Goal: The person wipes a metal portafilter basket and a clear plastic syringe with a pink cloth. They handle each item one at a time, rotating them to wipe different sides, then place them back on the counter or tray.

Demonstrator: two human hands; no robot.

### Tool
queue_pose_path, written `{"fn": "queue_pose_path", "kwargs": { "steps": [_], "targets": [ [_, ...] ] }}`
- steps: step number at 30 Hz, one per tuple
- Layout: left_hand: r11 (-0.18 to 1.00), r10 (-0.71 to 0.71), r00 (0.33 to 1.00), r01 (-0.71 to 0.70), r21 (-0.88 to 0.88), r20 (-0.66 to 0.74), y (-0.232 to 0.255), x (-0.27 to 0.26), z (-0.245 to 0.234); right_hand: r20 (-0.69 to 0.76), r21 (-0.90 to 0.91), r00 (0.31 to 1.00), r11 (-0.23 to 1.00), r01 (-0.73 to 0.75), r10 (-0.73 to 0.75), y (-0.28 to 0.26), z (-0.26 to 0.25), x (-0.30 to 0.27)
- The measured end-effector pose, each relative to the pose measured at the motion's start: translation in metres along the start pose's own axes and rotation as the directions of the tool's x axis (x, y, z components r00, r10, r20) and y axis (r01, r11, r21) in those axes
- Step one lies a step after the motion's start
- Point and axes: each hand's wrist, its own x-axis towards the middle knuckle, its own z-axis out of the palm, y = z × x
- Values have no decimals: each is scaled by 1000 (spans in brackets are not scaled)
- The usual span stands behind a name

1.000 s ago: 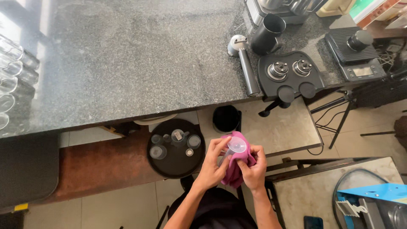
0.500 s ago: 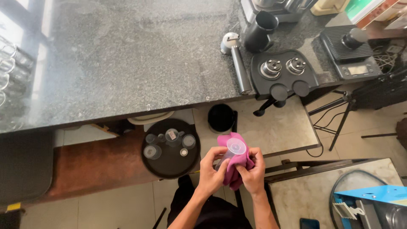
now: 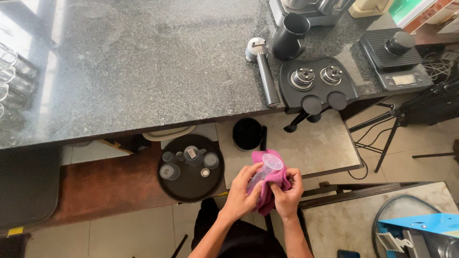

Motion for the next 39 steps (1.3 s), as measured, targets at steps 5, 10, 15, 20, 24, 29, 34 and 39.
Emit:
{"fn": "queue_pose_path", "kwargs": {
  "steps": [5, 10, 15, 20, 24, 29, 34, 39],
  "targets": [
    [988, -150, 982, 146, 38, 116, -3, 1, -4, -36, 42, 999, 999, -12, 14, 6, -7, 4],
    [990, -112, 972, 126, -57, 208, -8, 2, -6, -199, 61, 979, 998, -28, 40, 10, -7, 6],
    [995, -65, 973, 79, -53, 223, -12, 4, -2, -165, 134, 984, 990, -47, 69, 5, -10, 13],
    [992, -96, 984, 107, -67, 147, -7, 5, 7, -93, 94, 991, 992, -90, 99, 4, -17, 19],
    [988, -112, 977, 129, -83, 182, -5, 8, 6, -60, 84, 996, 995, -62, 67, 0, -22, 17],
    [997, -41, 983, 53, -62, 177, -10, 5, 14, -1, 107, 997, 991, -79, 80, -2, -31, 6],
    [999, -33, 997, 36, -40, 66, -9, -5, 23, 60, 116, 988, 982, -147, 141, -1, -34, -2],
    [989, -99, 993, 91, -114, -66, -8, -3, 25, 109, 98, 979, 978, -182, 171, 2, -30, -7]
  ]
}}
